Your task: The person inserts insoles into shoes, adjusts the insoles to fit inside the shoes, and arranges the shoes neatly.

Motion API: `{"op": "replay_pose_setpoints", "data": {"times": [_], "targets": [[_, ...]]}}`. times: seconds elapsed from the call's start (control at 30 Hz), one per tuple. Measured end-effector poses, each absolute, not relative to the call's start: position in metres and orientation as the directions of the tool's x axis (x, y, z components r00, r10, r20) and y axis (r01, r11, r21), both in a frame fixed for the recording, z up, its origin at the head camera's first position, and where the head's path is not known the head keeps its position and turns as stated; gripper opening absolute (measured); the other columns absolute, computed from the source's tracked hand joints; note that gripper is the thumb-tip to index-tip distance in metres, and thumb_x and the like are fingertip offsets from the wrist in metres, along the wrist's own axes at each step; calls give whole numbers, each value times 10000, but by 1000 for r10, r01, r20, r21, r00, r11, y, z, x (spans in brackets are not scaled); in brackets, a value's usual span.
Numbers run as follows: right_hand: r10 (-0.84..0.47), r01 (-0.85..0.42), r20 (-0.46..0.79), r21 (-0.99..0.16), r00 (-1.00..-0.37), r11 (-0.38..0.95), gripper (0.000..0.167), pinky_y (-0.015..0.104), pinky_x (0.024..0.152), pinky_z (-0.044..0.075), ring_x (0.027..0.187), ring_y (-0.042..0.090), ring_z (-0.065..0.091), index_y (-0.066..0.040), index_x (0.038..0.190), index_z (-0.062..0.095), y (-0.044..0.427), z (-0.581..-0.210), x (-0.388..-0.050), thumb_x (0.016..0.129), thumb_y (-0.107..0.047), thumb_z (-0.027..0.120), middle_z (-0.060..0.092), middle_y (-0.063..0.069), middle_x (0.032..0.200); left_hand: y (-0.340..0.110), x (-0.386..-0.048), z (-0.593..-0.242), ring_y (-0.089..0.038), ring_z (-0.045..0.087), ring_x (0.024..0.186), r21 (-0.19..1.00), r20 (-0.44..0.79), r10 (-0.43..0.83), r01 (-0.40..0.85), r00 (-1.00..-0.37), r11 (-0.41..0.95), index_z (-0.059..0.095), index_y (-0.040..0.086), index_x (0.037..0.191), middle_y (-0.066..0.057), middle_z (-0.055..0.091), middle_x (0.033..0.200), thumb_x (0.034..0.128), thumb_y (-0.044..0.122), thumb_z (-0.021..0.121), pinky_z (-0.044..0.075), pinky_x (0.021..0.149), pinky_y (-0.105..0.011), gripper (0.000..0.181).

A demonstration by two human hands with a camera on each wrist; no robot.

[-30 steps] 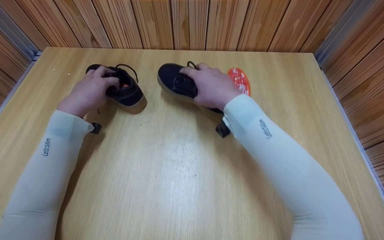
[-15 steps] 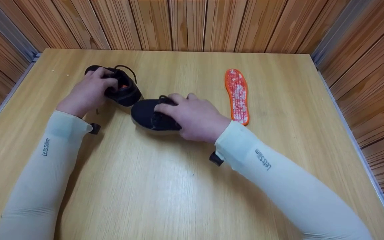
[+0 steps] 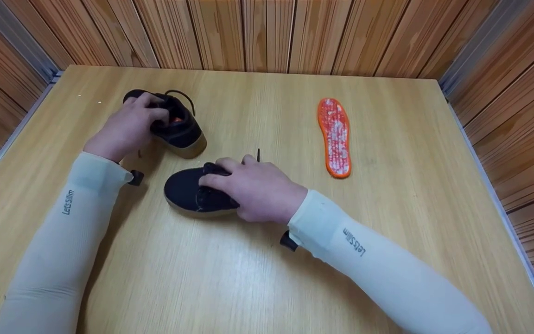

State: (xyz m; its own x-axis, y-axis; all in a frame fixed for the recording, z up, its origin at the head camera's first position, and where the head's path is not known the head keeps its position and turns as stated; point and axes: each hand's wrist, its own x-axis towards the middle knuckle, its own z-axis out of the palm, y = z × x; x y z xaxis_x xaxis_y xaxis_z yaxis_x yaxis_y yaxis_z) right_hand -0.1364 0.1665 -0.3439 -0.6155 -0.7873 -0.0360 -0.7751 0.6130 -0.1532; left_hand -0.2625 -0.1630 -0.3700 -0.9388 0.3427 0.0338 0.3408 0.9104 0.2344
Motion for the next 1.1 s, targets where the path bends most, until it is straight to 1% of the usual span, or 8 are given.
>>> {"op": "replay_pose_setpoints", "data": {"times": [0.17,0.4,0.63,0.77,0.83,0.9,1.0,1.1], "targets": [[-794,-781,-37,-155,-607,605,847,564,822,651,1222,408,674,-362,1569,543,164,-350,-133,830,-122,881,514,122,1652,-163,-263,-371,-485,452,1418,229,40,341,341,-939,912,748,234,1218,-192,467,1613,978,-131,606,507,1111,-664,460],[-775,-758,-60,-173,-629,629,860,590,882,636,1280,414,655,-366,1572,540,163,-352,-133,828,-119,891,494,111,1666,-164,-261,-370,-487,483,1370,230,91,350,361,-932,903,751,220,1151,-191,502,1569,1000,-124,578,543,1028,-666,413],[-776,-758,-72,-174,-627,629,885,570,889,637,1272,387,655,-373,1588,521,165,-355,-133,826,-160,919,485,100,1676,-161,-253,-359,-507,399,1510,237,-21,348,333,-937,912,719,225,1348,-216,406,1682,1006,-119,584,458,1178,-699,504],[-787,-770,-61,-175,-614,614,909,560,902,637,1269,371,656,-382,1607,498,164,-357,-133,830,-170,921,492,96,1675,-153,-236,-339,-544,374,1557,210,-32,356,342,-934,916,691,192,1403,-240,387,1716,1039,77,688,325,1267,-742,381],[-787,-769,-57,-178,-615,614,932,565,929,635,1294,371,652,-386,1623,479,164,-357,-134,831,-173,922,495,95,1676,-143,-226,-326,-510,415,1546,217,-17,396,383,-918,898,678,178,1419,-210,430,1697,1034,202,746,329,1276,-718,392],[-776,-757,-58,-188,-628,626,975,579,969,628,1343,372,642,-384,1645,450,165,-356,-135,822,-180,930,502,100,1674,-130,-217,-316,-435,461,1540,250,-35,465,443,-885,861,644,174,1474,-150,486,1673,1016,313,792,366,1285,-644,502],[-755,-729,-71,-215,-652,650,1039,604,1027,609,1407,383,624,-379,1677,406,167,-355,-135,810,-200,950,511,124,1666,-110,-203,-307,-362,440,1578,280,-131,545,496,-828,822,552,176,1581,-82,519,1663,972,462,826,376,1310,-563,726],[-738,-706,-83,-236,-669,667,1067,617,1067,589,1422,396,625,-363,1688,393,169,-354,-136,799,-223,965,518,153,1657,-94,-192,-305,-369,402,1607,239,-206,558,512,-804,825,497,143,1623,-98,526,1658,925,563,840,341,1338,-545,884]]}}
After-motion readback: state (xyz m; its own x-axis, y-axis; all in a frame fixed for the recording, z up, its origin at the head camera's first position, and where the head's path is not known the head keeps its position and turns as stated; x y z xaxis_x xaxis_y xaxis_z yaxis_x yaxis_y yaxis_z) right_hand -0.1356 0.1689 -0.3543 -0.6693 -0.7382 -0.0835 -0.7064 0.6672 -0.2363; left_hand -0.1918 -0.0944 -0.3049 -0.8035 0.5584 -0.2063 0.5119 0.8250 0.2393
